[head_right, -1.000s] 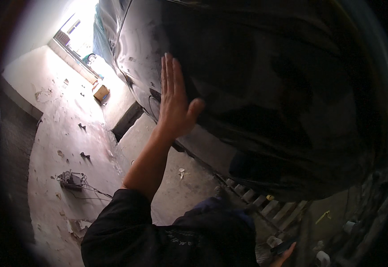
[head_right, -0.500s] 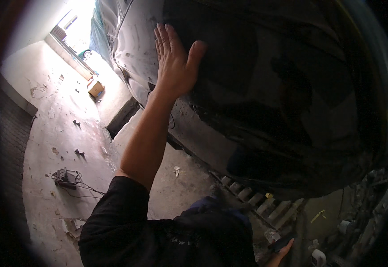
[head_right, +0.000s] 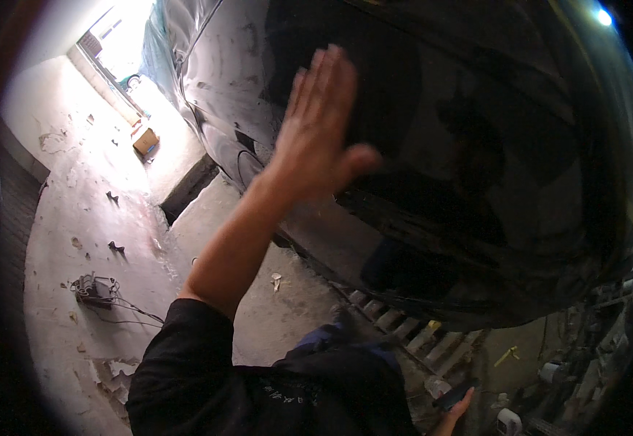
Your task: The person pours water from a plastic bottle onto a black car hood and rubs the surface with a sanding block. They repeatedly wet the block and continue sanding the same area, occasionally pausing to feel the surface with their hand.
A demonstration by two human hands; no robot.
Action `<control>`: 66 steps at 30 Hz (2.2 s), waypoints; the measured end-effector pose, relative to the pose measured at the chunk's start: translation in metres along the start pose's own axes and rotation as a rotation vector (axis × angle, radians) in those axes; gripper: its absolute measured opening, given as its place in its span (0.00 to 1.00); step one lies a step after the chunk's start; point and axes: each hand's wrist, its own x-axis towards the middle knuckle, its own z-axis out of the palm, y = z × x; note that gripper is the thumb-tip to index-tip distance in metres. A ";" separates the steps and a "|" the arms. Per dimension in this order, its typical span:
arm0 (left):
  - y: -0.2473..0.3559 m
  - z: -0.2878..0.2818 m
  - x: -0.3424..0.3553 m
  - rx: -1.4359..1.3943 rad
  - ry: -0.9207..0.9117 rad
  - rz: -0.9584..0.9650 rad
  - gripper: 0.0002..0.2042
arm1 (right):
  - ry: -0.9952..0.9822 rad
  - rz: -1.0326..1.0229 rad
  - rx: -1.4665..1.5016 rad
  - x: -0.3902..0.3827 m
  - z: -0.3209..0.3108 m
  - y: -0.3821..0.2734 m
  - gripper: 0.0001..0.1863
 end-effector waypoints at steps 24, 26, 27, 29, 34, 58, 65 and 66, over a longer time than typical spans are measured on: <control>0.042 0.017 -0.030 -0.018 0.000 0.159 0.55 | 0.067 0.027 -0.025 -0.097 0.065 -0.019 0.44; 0.034 0.018 -0.038 -0.025 -0.041 0.176 0.54 | 0.033 0.000 0.033 -0.085 0.058 -0.014 0.44; 0.025 0.013 -0.041 0.014 -0.083 0.181 0.54 | -0.002 -0.029 0.045 -0.079 0.051 -0.012 0.44; -0.002 0.008 -0.044 0.050 -0.091 0.117 0.54 | -0.009 -0.125 0.005 -0.077 0.050 -0.013 0.43; -0.069 -0.025 -0.021 0.033 0.050 -0.126 0.51 | -0.162 0.006 -0.006 -0.068 0.050 -0.009 0.43; -0.092 -0.007 -0.007 -0.005 0.151 0.069 0.54 | 0.186 -0.086 0.093 -0.293 0.114 0.087 0.33; -0.069 0.004 -0.020 -0.160 0.205 0.157 0.56 | 0.176 -0.009 0.172 -0.322 0.111 0.141 0.34; -0.069 0.003 -0.024 -0.161 0.190 0.168 0.56 | 0.216 0.044 0.213 -0.328 0.114 0.138 0.35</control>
